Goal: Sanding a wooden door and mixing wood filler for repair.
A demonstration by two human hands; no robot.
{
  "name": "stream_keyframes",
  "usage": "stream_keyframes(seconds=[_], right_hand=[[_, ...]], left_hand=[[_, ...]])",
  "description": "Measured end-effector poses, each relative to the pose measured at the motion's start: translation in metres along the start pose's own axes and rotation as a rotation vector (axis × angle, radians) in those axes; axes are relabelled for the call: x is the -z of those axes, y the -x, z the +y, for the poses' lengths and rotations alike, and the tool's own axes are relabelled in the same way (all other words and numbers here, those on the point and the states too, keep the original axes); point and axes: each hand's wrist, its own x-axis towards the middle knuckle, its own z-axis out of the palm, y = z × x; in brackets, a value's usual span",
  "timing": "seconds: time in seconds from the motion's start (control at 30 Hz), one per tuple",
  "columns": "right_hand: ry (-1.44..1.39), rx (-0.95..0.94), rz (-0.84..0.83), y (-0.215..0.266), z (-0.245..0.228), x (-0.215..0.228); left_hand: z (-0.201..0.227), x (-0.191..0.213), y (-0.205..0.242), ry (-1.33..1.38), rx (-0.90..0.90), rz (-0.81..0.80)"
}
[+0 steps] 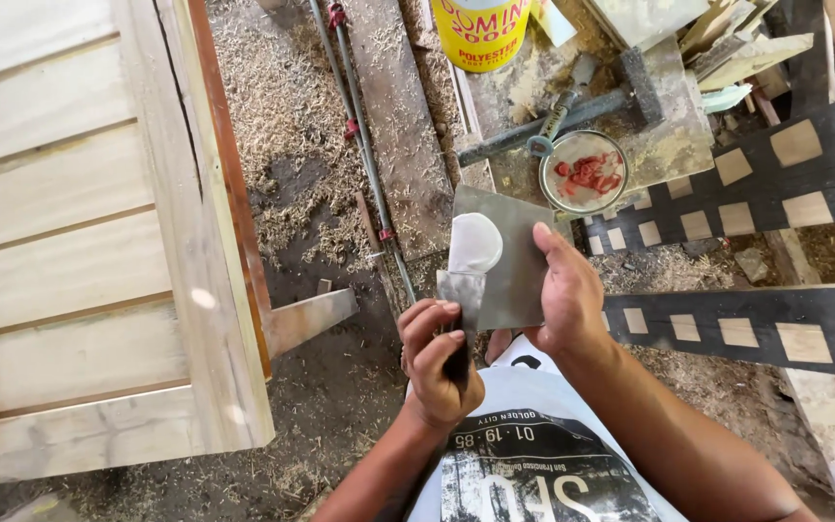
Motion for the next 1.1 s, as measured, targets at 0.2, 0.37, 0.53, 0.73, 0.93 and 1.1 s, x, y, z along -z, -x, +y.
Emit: stream_keyframes(seconds=[0.2,0.37,0.53,0.73,0.93,1.1], right_hand=[[0.018,-0.073,-0.119,0.002,-0.027,-0.013],[0.001,-0.034,-0.195,-0.019,-0.035,0.038],[-0.058,0.002,-0.263,-0.005,-0.057,0.088],[-0.144,0.148,-0.108,0.041,-0.082,0.167],[-0.185,0.344,0.26,0.081,-0.083,0.264],[-0.288,0.45,0.287,0.118,-0.073,0.282]], left_hand=[[-0.03,0.004,0.037,-0.048,-0.012,-0.05],[-0.072,0.021,0.093,0.086,0.503,-0.002],[-0.103,0.058,0.08,0.058,1.253,-0.011],[-0.118,0.023,0.052,1.112,1.401,0.16],[-0.115,-0.082,-0.005,0.047,0.72,-0.763],[-0.157,-0.168,-0.011,-0.261,-0.14,-0.928]])
